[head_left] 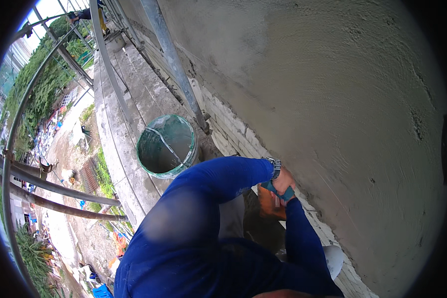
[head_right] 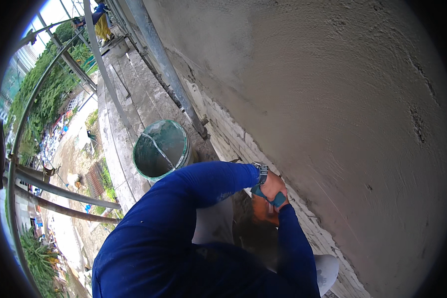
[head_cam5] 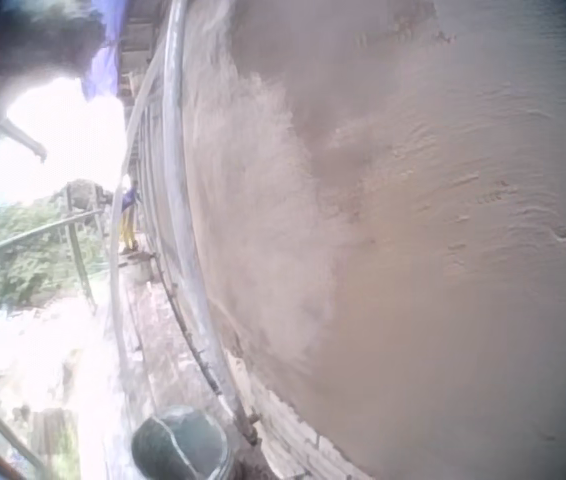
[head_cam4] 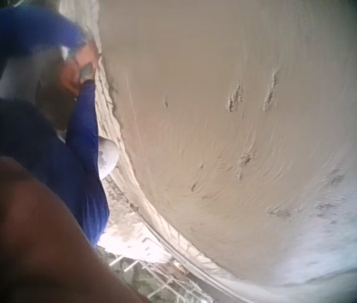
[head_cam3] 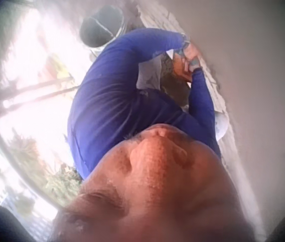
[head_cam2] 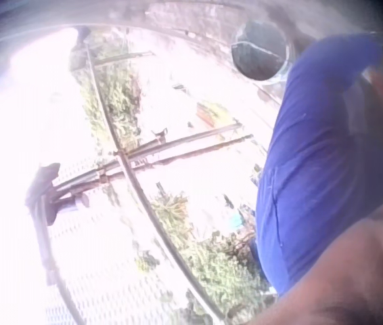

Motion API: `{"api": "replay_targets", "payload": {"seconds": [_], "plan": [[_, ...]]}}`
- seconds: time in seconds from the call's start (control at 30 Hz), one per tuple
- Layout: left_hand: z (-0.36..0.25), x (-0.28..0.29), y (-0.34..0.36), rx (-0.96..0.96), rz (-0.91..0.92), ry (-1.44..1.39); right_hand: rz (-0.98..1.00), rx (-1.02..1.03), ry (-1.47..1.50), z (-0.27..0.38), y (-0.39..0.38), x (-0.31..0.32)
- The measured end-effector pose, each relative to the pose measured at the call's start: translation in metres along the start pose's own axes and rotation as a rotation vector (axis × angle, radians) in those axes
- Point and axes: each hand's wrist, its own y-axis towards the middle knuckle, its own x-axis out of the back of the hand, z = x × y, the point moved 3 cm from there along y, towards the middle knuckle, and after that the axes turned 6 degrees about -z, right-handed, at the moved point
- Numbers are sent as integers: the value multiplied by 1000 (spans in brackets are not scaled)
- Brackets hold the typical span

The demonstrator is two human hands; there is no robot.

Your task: The person smooths a wet plastered wall using a trowel and sponge. They repeatedly apply the trowel to flatten the surface and use the sponge to clean the tool and refine edges.

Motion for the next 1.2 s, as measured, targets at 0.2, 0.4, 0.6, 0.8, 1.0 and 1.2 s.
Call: {"api": "replay_targets", "payload": {"seconds": [0.2, 0.4, 0.6, 0.8, 1.0, 1.2], "plan": [[33, 2, 0, 72, 16, 132, 107, 112, 18, 3, -1, -32], [20, 8, 1, 66, -55, -31, 117, 243, -60, -12, 4, -27], [30, 13, -4, 140, 65, 119, -51, 116, -304, -11, 4, -6], [24, 9, 3, 100, 43, 22, -67, 68, -470, -13, -15, -8], [33, 13, 13, 143, 100, 127, 66, -55, -390, -33, -13, 7], [25, 13, 21, 87, 126, 134, 104, -79, -150, -28, -12, 23]]}}
